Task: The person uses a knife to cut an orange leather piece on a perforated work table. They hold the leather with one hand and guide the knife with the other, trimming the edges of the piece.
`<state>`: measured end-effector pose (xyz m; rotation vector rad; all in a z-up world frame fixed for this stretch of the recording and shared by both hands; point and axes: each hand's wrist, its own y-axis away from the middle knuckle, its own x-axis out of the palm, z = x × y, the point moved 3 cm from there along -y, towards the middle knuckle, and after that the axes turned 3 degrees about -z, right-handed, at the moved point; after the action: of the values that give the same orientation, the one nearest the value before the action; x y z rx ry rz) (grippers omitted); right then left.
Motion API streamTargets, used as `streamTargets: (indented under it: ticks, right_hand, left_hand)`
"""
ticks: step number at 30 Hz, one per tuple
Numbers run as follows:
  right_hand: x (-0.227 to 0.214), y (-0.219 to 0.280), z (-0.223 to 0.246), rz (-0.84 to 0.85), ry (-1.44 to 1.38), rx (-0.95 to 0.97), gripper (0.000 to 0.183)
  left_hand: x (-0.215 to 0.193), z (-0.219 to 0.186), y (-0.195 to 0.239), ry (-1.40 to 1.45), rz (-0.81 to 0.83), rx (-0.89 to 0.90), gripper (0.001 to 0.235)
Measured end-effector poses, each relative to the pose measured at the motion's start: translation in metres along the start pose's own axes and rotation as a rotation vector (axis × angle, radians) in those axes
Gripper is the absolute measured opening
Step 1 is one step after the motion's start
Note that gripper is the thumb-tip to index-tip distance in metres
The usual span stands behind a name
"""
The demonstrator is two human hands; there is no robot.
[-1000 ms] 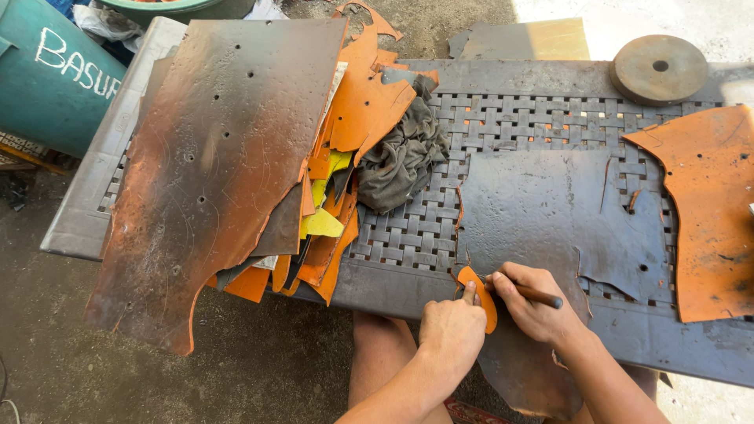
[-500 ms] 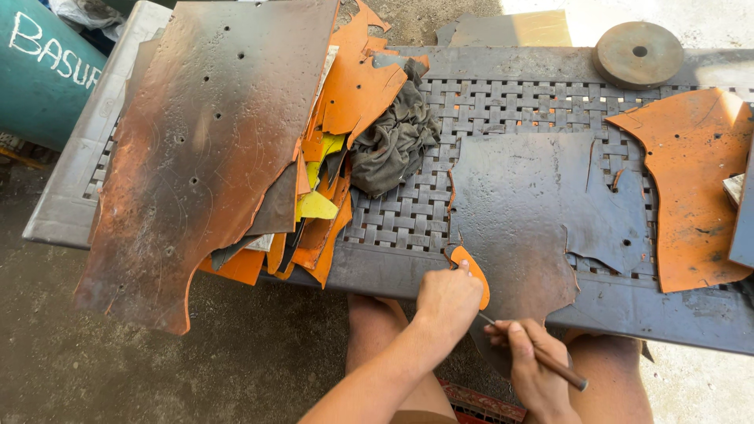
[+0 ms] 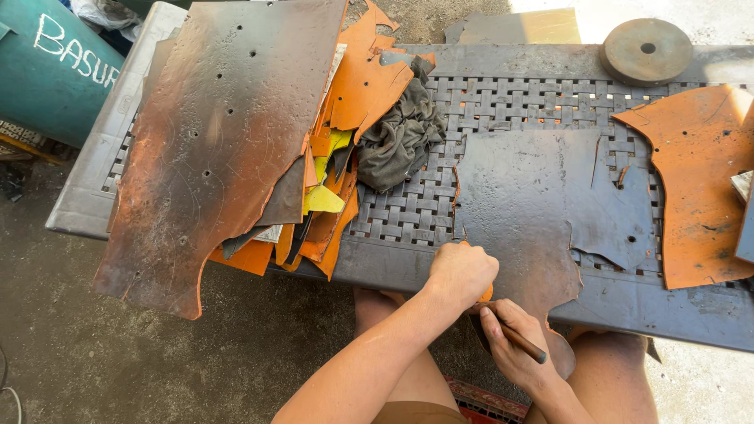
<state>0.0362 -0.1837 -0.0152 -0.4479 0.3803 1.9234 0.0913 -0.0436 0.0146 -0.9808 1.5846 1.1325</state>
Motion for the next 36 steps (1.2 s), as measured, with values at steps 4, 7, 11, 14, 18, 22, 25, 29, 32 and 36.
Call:
streamTargets:
  ticks: [4, 7, 11, 14, 18, 22, 25, 29, 32, 36]
  right_hand:
    - [0.0, -0.002, 0.002, 0.021, 0.051, -0.039, 0.019]
    - [-0.004, 0.0, 0.009, 0.025, 0.19, -0.208, 0.013]
    - [-0.028, 0.003, 0.02, -0.109, 0.608, -0.227, 0.014]
    - [-0.072, -0.008, 0.019, -0.159, 0.359, 0.182, 0.021]
    - [-0.105, -0.021, 0.056, -0.316, 0.182, -0.198, 0.026]
    - [-0.087, -0.091, 0.08, 0.07, -0.02, -0.111, 0.033]
    - [-0.036, -0.131, 0.084, 0.484, 0.23, -0.006, 0.03]
    - [0.004, -0.148, 0.072, 0.88, 0.343, 0.075, 0.037]
    - [0.011, -0.154, 0.057, 0.963, 0.377, 0.07, 0.036]
    - [0.014, -0.155, 0.044, 0.969, 0.452, -0.099, 0.04]
  left_hand:
    - [0.0, -0.004, -0.001, 0.009, 0.046, -0.013, 0.01]
    - [0.002, -0.012, -0.004, -0.009, 0.052, -0.024, 0.008]
    - [0.005, -0.02, -0.003, -0.047, 0.053, -0.017, 0.01]
    - [0.008, -0.024, -0.002, -0.063, 0.066, -0.028, 0.011]
    - [0.012, -0.045, -0.012, 0.034, 0.114, -0.158, 0.015]
    - [0.012, -0.068, -0.028, 0.016, 0.296, -0.279, 0.018]
    - [0.01, -0.077, -0.033, 0.001, 0.362, -0.307, 0.018]
    - [0.01, -0.077, -0.036, -0.011, 0.374, -0.314, 0.017]
    - [0.016, -0.083, -0.038, -0.007, 0.385, -0.31, 0.016]
    - [0.021, -0.091, -0.039, -0.012, 0.389, -0.282, 0.016]
